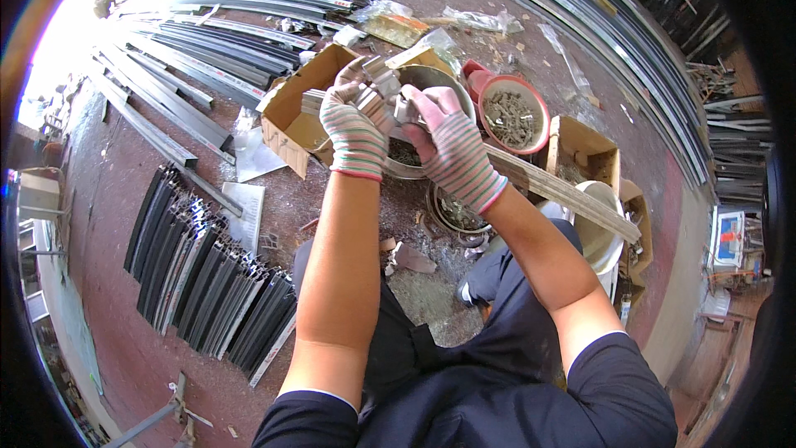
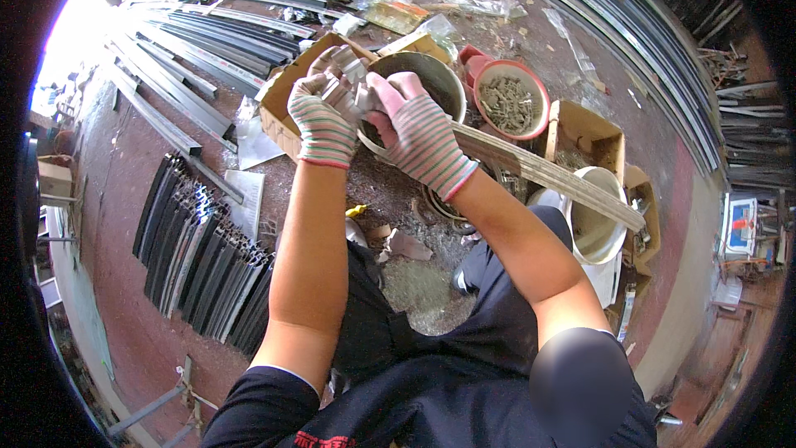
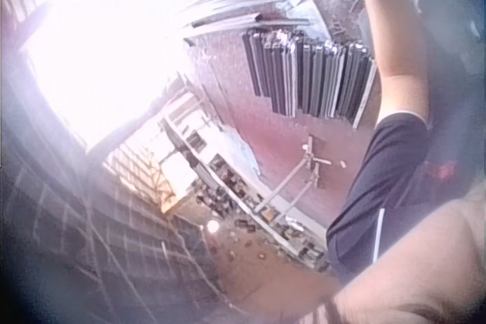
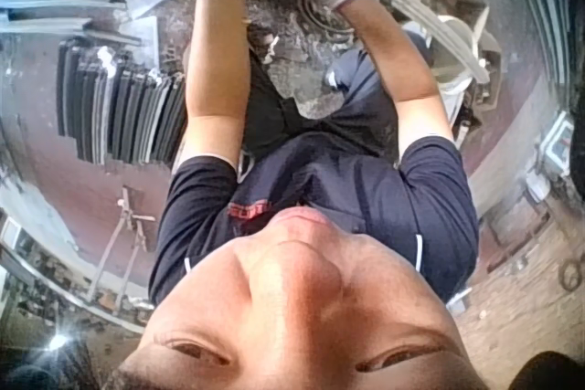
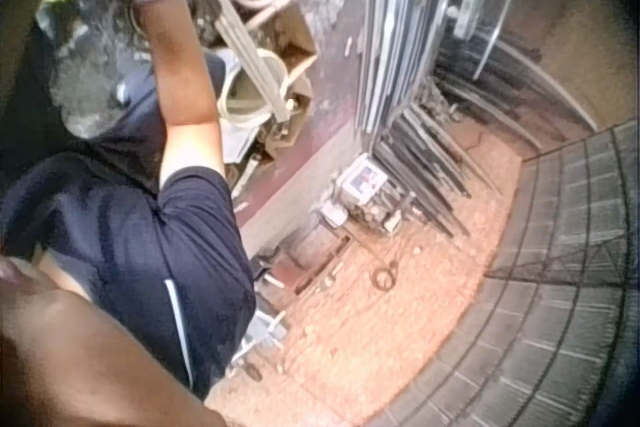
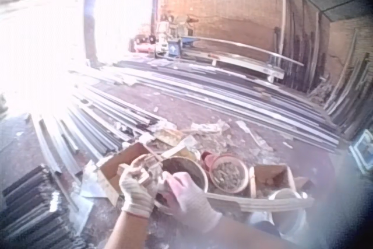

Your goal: The person sits on the floor and assembles metal profiles by inserting small metal brackets and fasteners into the grooves of the profiles. The person repeatedly picks brackets from a nearby box and secures them onto the metal pieces.

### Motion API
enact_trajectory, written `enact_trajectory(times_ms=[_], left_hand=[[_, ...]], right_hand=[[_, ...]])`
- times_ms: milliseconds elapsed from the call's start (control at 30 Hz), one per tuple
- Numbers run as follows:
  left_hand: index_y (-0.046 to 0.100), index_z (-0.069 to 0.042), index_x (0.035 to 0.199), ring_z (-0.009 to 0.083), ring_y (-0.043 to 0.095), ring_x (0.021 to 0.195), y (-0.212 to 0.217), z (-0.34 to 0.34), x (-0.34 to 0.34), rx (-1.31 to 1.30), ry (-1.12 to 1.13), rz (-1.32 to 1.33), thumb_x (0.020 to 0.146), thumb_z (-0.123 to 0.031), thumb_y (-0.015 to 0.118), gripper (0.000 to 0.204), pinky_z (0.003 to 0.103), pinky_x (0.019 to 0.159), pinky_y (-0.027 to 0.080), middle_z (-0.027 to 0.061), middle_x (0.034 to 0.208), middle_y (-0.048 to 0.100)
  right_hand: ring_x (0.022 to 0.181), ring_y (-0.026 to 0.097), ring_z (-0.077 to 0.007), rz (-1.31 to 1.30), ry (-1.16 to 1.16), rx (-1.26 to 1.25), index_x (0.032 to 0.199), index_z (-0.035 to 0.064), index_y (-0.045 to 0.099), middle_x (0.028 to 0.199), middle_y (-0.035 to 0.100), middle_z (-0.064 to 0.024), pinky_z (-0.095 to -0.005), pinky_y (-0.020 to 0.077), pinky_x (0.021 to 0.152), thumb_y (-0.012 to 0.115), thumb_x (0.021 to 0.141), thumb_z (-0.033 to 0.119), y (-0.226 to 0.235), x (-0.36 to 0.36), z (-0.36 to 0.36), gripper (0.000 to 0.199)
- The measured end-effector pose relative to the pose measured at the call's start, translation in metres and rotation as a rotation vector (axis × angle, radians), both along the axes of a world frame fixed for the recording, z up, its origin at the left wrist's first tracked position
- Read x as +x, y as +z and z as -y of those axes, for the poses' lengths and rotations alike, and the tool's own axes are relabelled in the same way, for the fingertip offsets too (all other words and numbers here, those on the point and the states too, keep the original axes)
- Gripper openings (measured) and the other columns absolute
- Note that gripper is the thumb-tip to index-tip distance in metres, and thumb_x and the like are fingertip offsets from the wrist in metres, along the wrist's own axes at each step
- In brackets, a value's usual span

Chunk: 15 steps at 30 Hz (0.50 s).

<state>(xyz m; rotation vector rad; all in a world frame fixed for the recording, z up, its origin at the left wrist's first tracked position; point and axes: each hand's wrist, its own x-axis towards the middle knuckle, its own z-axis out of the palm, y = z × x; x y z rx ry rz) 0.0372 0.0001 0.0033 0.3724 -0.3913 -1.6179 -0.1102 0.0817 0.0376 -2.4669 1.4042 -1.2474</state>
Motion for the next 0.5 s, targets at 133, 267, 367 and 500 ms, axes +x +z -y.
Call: enact_trajectory(times_ms=[133,267,367,500], left_hand=[[0.06,-0.007,0.114,0.0297,0.064,0.09,-0.005,0.004,-0.001,0.074,-0.016,-0.214,0.081,-0.024,0.051,0.038,0.045,0.075,0.054,0.0112,0.108,0.065],[0.059,-0.01,0.117,0.0291,0.066,0.081,-0.004,-0.001,0.002,0.138,0.081,-0.259,0.08,-0.021,0.05,0.039,0.048,0.063,0.056,0.0082,0.099,0.067],[0.059,-0.011,0.122,0.0285,0.069,0.087,-0.007,0.002,0.003,0.102,0.069,-0.212,0.082,-0.018,0.051,0.041,0.045,0.062,0.059,0.0078,0.102,0.069],[0.058,-0.007,0.121,0.0284,0.068,0.085,-0.006,-0.003,-0.006,0.024,-0.003,-0.169,0.082,-0.008,0.046,0.041,0.043,0.062,0.061,0.0116,0.105,0.066]], right_hand=[[0.119,0.056,-0.0385,-0.019,0.098,-0.013,0.131,0.0016,0.054,0.128,0.058,-0.0198,-0.0451,0.044,0.104,0.062,0.088,0.0,0.009,0.001,-0.005,0.044],[0.114,0.06,-0.0394,0.101,0.066,0.043,0.139,-0.0005,0.048,0.124,0.06,-0.0216,-0.0431,0.0469,0.1,0.057,0.099,0.007,0.01,0.013,-0.009,0.042],[0.111,0.061,-0.0379,0.083,-0.046,-0.001,0.144,-0.0006,0.046,0.121,0.061,-0.0213,-0.0406,0.0466,0.1,0.052,0.102,0.011,0.004,0.006,-0.005,0.043],[0.117,0.061,-0.0289,0.272,-0.105,0.191,0.143,-0.0025,0.05,0.127,0.062,-0.0202,-0.0379,0.0446,0.103,0.063,0.099,0.02,-0.004,-0.004,0.001,0.051]])
